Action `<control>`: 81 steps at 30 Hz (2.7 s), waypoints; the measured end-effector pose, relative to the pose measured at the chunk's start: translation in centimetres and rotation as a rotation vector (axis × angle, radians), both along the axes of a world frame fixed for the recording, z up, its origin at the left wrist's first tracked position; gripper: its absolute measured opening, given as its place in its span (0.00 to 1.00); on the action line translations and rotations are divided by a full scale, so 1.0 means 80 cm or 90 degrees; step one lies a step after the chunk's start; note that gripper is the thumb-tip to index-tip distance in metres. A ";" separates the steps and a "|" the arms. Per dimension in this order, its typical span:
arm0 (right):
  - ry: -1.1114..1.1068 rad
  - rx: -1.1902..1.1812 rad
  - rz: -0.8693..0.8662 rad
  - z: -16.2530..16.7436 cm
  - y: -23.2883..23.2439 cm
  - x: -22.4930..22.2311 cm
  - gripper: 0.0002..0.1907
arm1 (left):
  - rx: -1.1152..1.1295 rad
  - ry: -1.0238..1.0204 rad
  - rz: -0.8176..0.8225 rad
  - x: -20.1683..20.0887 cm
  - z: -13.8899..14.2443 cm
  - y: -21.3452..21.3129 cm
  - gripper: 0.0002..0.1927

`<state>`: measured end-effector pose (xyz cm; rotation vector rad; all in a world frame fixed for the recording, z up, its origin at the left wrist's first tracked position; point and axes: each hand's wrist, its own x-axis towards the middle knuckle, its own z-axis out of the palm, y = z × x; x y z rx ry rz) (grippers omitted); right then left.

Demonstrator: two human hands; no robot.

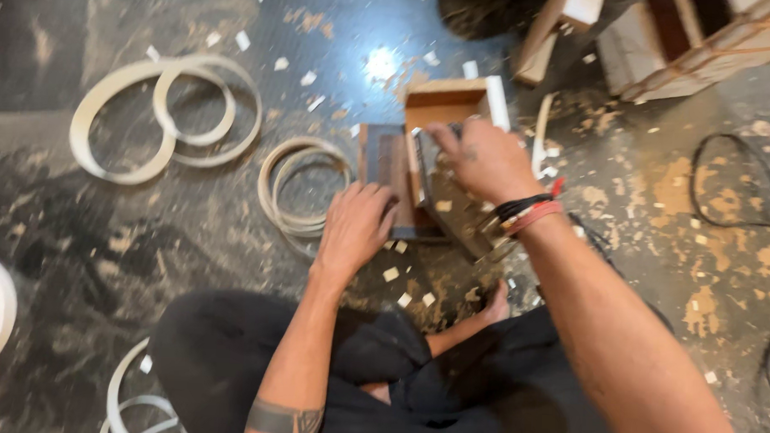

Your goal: The person sits on the workshop floor and applies white iron-on edge banding tape to the edges of wooden drawer boxes. They hold an electric edge-banding iron in one hand, feed the tape roll with the other, press the heated tape onto each box edge, trim the excess, and set finished boxes aside with a stack of completed boxes nearby.

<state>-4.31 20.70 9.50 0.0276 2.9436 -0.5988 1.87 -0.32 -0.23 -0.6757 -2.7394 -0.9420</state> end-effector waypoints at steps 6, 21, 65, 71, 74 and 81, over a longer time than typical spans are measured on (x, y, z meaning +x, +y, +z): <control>-0.056 -0.027 0.004 0.007 -0.001 0.001 0.38 | -0.030 -0.002 0.009 -0.002 -0.007 0.006 0.06; -0.031 -0.056 0.029 0.001 0.001 -0.001 0.39 | -0.020 -0.036 0.024 -0.003 -0.011 0.008 0.08; -0.035 -0.009 0.040 0.013 0.018 0.006 0.36 | 0.039 0.058 0.068 -0.004 -0.022 0.013 0.08; -0.074 0.001 -0.009 0.015 0.057 0.010 0.36 | 0.128 0.059 0.039 -0.009 -0.004 0.033 0.10; -0.081 0.025 -0.029 0.014 0.084 0.012 0.37 | 0.086 0.137 0.005 -0.007 0.007 0.046 0.18; 0.011 0.030 -0.080 0.000 0.158 0.022 0.33 | 0.014 0.100 -0.028 -0.014 0.010 0.057 0.15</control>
